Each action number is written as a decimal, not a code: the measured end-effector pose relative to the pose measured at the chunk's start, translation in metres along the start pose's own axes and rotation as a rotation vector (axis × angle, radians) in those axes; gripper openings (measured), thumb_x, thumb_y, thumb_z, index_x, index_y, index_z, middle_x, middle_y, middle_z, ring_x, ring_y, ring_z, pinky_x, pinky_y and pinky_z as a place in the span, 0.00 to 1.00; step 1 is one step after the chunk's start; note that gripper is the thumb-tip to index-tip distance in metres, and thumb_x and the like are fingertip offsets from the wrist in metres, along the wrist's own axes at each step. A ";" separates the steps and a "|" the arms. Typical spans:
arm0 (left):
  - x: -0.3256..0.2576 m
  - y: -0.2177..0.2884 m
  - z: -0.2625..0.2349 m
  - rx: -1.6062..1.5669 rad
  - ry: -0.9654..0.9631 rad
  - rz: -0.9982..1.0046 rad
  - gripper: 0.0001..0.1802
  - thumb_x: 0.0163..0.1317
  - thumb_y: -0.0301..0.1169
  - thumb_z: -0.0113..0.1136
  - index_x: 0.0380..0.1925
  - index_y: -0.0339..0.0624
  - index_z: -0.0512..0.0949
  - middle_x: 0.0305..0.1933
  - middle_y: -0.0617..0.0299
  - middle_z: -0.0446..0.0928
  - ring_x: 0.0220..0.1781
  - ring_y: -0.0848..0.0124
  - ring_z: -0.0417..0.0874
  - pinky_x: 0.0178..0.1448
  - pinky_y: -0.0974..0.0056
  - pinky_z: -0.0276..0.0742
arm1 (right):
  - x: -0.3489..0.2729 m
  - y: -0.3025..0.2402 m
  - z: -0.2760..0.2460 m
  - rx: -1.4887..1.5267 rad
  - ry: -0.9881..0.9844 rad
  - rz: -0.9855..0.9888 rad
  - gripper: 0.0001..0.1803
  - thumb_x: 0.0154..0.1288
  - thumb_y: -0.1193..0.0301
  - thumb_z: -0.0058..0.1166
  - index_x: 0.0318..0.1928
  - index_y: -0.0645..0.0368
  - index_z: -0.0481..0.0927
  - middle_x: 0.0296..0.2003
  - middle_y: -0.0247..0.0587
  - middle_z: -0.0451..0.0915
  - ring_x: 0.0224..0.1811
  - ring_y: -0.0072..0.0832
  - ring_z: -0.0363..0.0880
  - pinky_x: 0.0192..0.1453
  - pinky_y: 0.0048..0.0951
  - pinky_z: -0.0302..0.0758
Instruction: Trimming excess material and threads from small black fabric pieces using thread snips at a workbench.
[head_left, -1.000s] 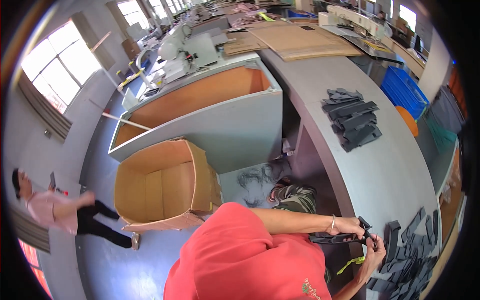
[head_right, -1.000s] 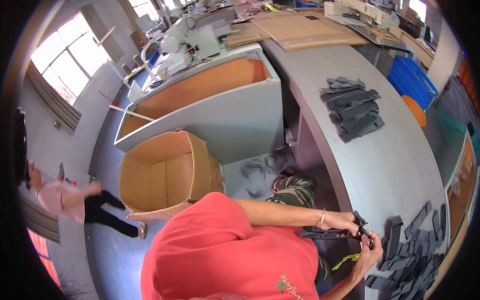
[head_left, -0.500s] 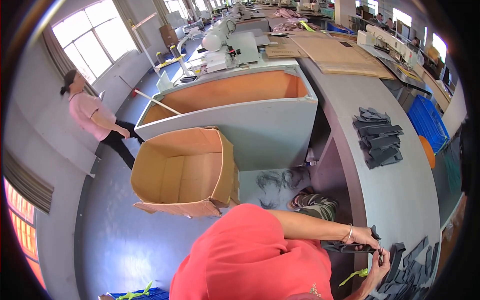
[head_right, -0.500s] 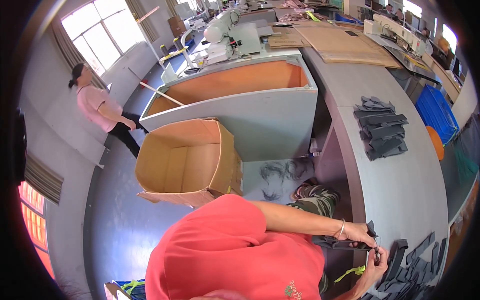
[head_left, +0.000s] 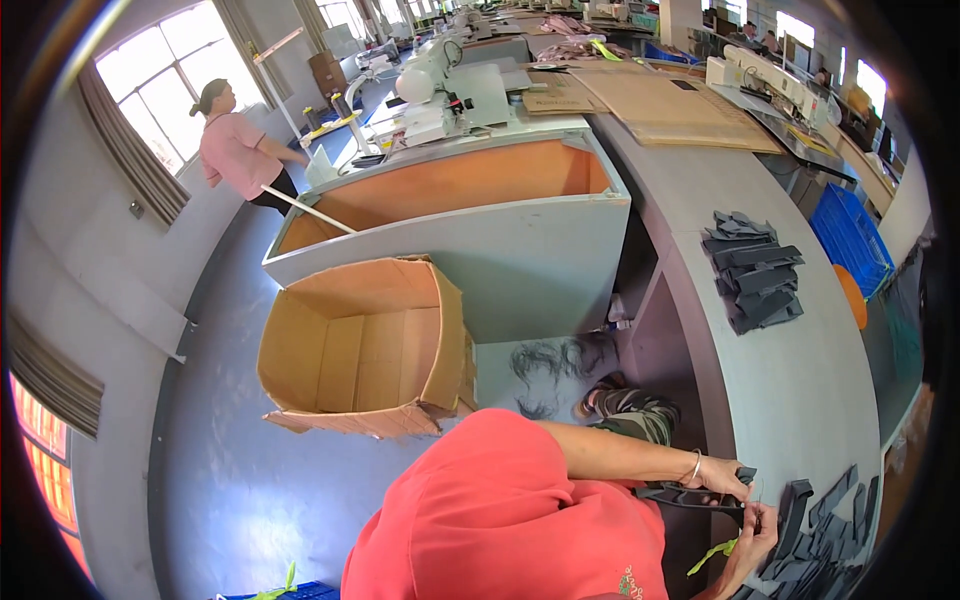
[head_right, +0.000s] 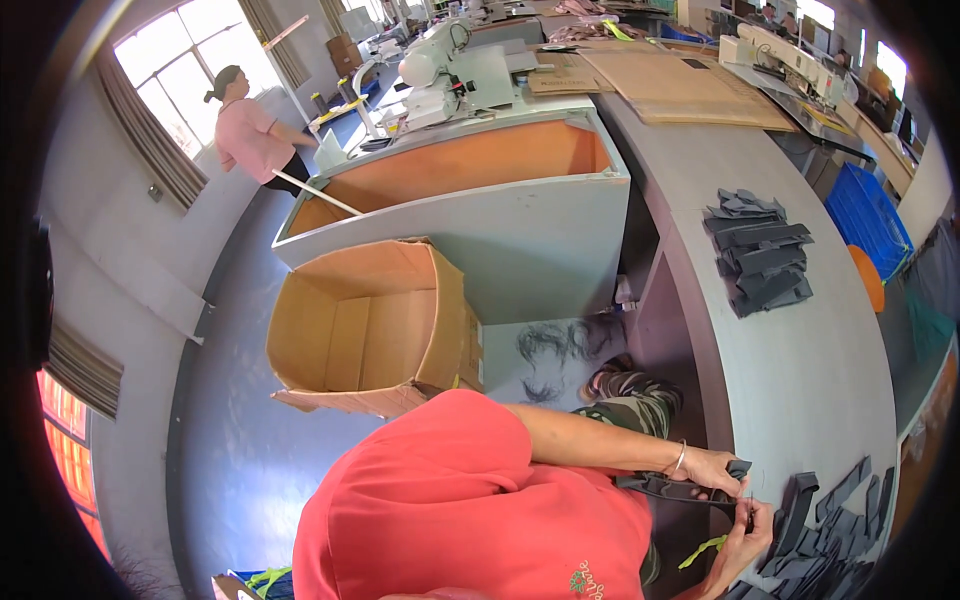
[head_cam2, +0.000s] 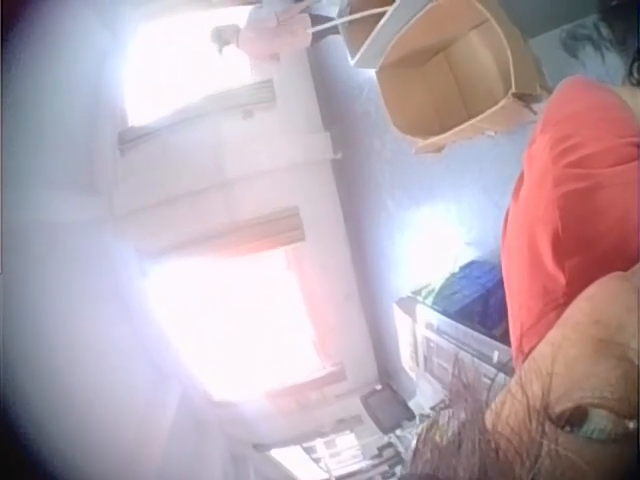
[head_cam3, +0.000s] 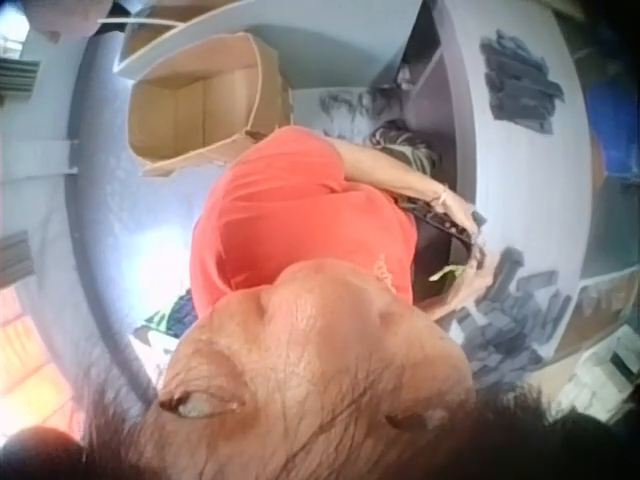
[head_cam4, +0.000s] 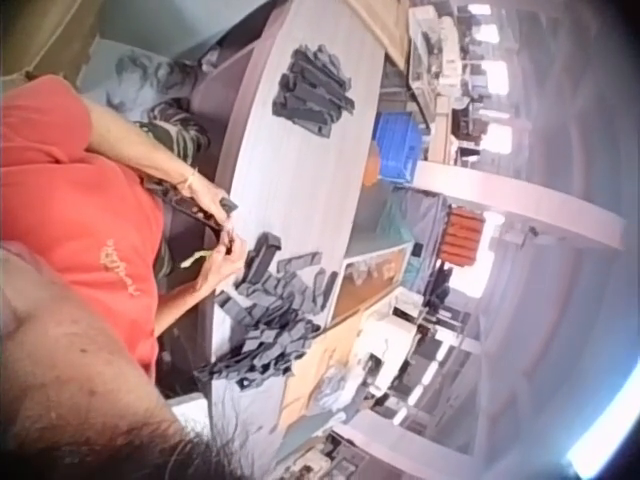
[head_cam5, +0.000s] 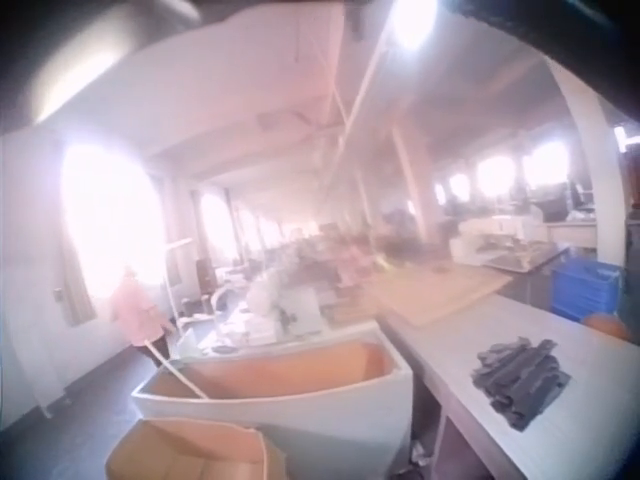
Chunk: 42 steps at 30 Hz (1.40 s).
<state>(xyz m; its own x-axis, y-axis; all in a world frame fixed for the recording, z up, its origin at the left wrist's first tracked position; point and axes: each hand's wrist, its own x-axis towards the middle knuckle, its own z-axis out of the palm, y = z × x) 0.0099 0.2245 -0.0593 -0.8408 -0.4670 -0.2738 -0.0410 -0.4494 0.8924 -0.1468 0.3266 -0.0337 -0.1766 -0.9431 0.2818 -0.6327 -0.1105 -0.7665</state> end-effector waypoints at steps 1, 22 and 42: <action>-0.001 -0.001 0.000 0.027 -0.051 0.015 0.11 0.57 0.39 0.59 0.36 0.47 0.74 0.23 0.70 0.69 0.17 0.81 0.68 0.18 0.73 0.60 | -0.003 0.000 -0.001 -0.002 0.004 0.010 0.02 0.60 0.81 0.51 0.32 0.67 0.72 0.25 0.35 0.66 0.29 0.22 0.64 0.35 0.23 0.65; -0.003 0.038 0.014 0.301 -0.008 0.158 0.11 0.56 0.30 0.67 0.35 0.42 0.74 0.30 0.74 0.68 0.33 0.84 0.67 0.36 0.77 0.65 | -0.020 -0.006 -0.013 0.745 0.765 0.345 0.06 0.65 0.69 0.57 0.36 0.57 0.81 0.21 0.17 0.66 0.17 0.07 0.49 0.20 0.16 0.45; -0.002 0.038 0.005 0.730 0.200 0.577 0.13 0.50 0.32 0.67 0.33 0.42 0.75 0.35 0.59 0.75 0.36 0.61 0.80 0.40 0.63 0.74 | -0.006 -0.050 -0.005 -0.124 0.498 0.155 0.16 0.49 0.74 0.65 0.42 0.53 0.83 0.34 0.36 0.82 0.30 0.28 0.79 0.35 0.25 0.74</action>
<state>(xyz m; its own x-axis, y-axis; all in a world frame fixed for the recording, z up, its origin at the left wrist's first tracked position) 0.0071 0.2124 -0.0225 -0.7318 -0.6200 0.2828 -0.0326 0.4463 0.8943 -0.1178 0.3393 0.0060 -0.5927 -0.6790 0.4331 -0.6493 0.0847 -0.7558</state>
